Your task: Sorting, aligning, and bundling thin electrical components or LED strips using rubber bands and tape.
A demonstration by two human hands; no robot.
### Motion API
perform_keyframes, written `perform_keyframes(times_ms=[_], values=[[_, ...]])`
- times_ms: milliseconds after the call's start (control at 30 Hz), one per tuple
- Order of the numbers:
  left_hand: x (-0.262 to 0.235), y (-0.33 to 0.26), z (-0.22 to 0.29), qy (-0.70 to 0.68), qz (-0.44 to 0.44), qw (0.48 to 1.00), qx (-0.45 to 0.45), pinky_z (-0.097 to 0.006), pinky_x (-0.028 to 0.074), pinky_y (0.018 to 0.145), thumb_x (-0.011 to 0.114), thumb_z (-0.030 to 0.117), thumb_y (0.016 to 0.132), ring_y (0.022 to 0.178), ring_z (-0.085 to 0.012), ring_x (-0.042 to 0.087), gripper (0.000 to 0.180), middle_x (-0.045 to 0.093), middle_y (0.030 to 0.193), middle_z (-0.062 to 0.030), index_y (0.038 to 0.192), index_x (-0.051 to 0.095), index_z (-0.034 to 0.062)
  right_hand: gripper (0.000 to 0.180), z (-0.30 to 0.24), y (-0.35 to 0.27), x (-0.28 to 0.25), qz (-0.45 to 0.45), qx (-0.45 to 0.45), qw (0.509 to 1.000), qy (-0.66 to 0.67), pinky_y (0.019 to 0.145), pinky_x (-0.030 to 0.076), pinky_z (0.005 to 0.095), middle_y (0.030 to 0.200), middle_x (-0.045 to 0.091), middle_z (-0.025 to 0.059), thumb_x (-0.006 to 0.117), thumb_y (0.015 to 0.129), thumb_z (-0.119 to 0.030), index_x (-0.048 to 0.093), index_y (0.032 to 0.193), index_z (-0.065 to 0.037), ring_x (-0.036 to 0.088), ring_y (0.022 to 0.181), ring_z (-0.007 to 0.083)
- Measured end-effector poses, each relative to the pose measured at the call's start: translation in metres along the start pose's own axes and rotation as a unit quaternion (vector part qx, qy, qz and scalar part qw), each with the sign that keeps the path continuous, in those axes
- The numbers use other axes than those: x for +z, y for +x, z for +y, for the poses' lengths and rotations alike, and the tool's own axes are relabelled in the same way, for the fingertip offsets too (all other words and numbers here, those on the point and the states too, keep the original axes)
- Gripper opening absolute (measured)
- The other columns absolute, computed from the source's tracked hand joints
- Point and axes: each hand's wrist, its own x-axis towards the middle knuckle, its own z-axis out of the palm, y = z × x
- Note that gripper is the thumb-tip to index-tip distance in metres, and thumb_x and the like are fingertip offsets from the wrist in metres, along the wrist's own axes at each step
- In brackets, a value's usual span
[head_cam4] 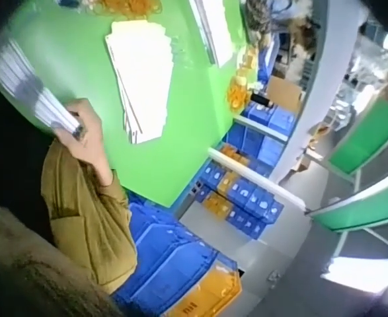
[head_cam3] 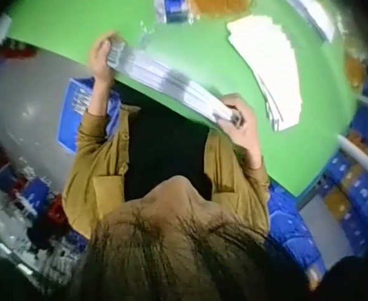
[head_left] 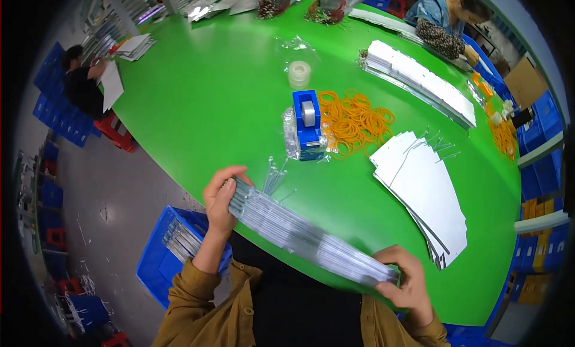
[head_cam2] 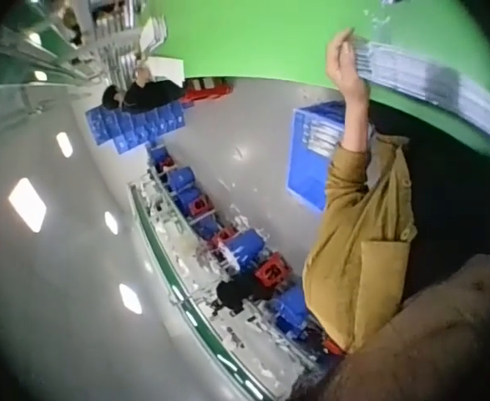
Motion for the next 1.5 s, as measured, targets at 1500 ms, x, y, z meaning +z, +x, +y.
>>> perform_keyframes(times_ms=[1500], values=[[-0.004,-0.005,-0.021,0.007,-0.044,0.999,0.024,-0.024,0.044,0.058,0.042,0.013,0.08,0.06,-0.0198,0.055,0.03,0.06,0.073,-0.0183,0.099,0.058,-0.0026,0.022,0.009,0.069,-0.007,-0.159,-0.042,0.984,-0.068,0.051,0.036,0.0234,0.083,0.059,0.0041,0.076,0.068,-0.014,0.069,0.087,-0.007,0.047,0.059,0.0119]])
